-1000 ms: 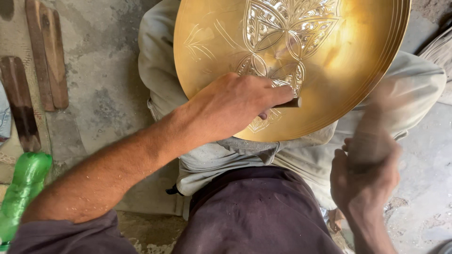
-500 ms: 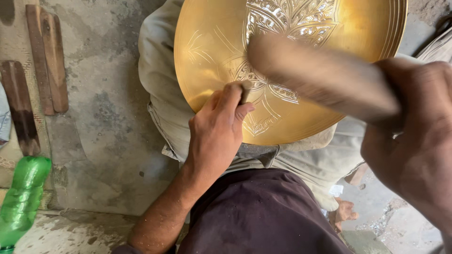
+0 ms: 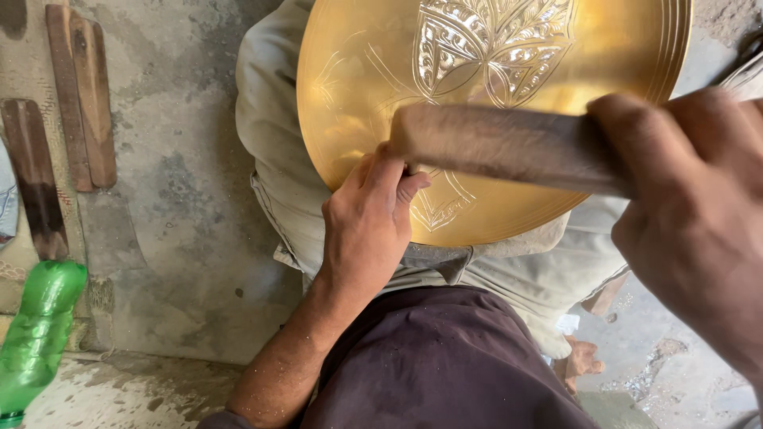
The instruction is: The person sits cross-legged on the floor with a brass plate on their lap, holds a chisel against the floral pattern, and strikes the chisel with a wooden mallet to emboss the design, repositioning the chisel to different parts of the pattern.
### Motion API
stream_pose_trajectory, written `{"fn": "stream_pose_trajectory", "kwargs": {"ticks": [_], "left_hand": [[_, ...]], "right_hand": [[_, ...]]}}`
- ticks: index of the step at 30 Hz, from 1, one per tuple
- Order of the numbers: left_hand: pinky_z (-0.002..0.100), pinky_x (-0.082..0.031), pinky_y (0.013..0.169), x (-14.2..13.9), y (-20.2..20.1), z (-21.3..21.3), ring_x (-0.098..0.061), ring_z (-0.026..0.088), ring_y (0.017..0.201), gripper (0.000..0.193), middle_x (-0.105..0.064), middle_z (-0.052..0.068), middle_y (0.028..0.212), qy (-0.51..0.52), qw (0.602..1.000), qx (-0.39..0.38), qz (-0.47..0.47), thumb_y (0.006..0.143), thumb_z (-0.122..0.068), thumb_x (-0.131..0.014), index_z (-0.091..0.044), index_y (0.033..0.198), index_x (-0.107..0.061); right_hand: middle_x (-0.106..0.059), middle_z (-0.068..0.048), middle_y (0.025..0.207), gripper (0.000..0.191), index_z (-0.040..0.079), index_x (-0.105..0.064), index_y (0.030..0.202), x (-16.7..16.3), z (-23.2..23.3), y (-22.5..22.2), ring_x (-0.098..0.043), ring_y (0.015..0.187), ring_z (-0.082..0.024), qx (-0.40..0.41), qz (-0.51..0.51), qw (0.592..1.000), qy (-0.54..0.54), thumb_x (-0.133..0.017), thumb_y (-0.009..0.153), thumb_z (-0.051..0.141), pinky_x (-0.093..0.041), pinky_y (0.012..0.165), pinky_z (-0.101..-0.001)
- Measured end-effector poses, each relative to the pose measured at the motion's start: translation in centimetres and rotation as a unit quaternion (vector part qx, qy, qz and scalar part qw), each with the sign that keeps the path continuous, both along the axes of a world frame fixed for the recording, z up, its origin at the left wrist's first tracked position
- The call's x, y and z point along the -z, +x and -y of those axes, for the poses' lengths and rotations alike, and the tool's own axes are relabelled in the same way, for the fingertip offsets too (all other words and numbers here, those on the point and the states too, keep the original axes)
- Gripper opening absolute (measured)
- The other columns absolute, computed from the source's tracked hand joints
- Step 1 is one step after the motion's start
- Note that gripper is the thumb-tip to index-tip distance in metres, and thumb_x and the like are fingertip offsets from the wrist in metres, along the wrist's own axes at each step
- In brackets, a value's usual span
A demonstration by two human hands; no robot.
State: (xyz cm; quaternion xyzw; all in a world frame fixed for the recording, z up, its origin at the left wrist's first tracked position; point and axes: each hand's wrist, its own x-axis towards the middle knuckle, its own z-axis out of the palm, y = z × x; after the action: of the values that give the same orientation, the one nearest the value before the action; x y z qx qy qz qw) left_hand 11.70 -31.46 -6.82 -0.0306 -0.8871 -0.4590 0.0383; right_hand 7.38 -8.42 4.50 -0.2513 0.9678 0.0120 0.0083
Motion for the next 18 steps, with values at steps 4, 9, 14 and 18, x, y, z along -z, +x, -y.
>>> {"fn": "stream_pose_trajectory", "kwargs": {"ticks": [4, 9, 14, 18], "left_hand": [[0.039, -0.058, 0.067, -0.2, -0.3, -0.1, -0.072, 0.029, 0.086, 0.028, -0.068, 0.011, 0.098, -0.011, 1.000, 0.009, 0.018, 0.101, -0.020, -0.071, -0.005, 0.121, -0.058], [0.035, -0.060, 0.071, -0.3, -0.4, 0.2, -0.072, 0.021, 0.086, 0.023, -0.067, 0.008, 0.096, 0.022, 1.000, -0.005, -0.016, 0.105, -0.022, -0.069, -0.005, 0.117, -0.058], [0.037, -0.058, 0.073, 0.3, 0.1, -0.2, -0.072, 0.023, 0.087, 0.025, -0.066, 0.006, 0.095, 0.041, 0.999, 0.014, -0.018, 0.107, -0.023, -0.069, -0.005, 0.118, -0.057], [0.039, -0.056, 0.067, 0.8, 0.4, -0.5, -0.070, 0.026, 0.082, 0.027, -0.065, 0.009, 0.093, 0.012, 1.000, 0.009, 0.004, 0.104, -0.023, -0.070, -0.003, 0.116, -0.056]], "right_hand": [[-0.067, -0.025, 0.101, 0.044, -0.011, -0.056, 0.128, 0.4, -0.1, -0.1, -0.070, 0.086, -0.032, 0.065, 0.055, 0.989, -0.123, -0.066, 0.086, -0.012, -0.058, 0.070, -0.0397], [-0.065, -0.025, 0.102, 0.041, -0.010, -0.057, 0.130, 0.9, -2.7, 0.2, -0.069, 0.088, -0.034, 0.017, 0.027, 0.996, -0.087, -0.069, 0.091, -0.011, -0.058, 0.076, -0.0405], [-0.064, -0.024, 0.110, 0.050, -0.007, -0.051, 0.140, 2.2, -4.7, 0.8, -0.070, 0.092, -0.030, 0.048, 0.025, 0.995, -0.081, -0.066, 0.093, -0.011, -0.060, 0.080, -0.0378], [-0.065, -0.028, 0.111, 0.046, -0.009, -0.048, 0.137, 2.2, -4.1, 0.1, -0.070, 0.091, -0.032, 0.021, 0.027, 0.992, -0.125, -0.066, 0.095, -0.013, -0.060, 0.077, -0.0403]]}}
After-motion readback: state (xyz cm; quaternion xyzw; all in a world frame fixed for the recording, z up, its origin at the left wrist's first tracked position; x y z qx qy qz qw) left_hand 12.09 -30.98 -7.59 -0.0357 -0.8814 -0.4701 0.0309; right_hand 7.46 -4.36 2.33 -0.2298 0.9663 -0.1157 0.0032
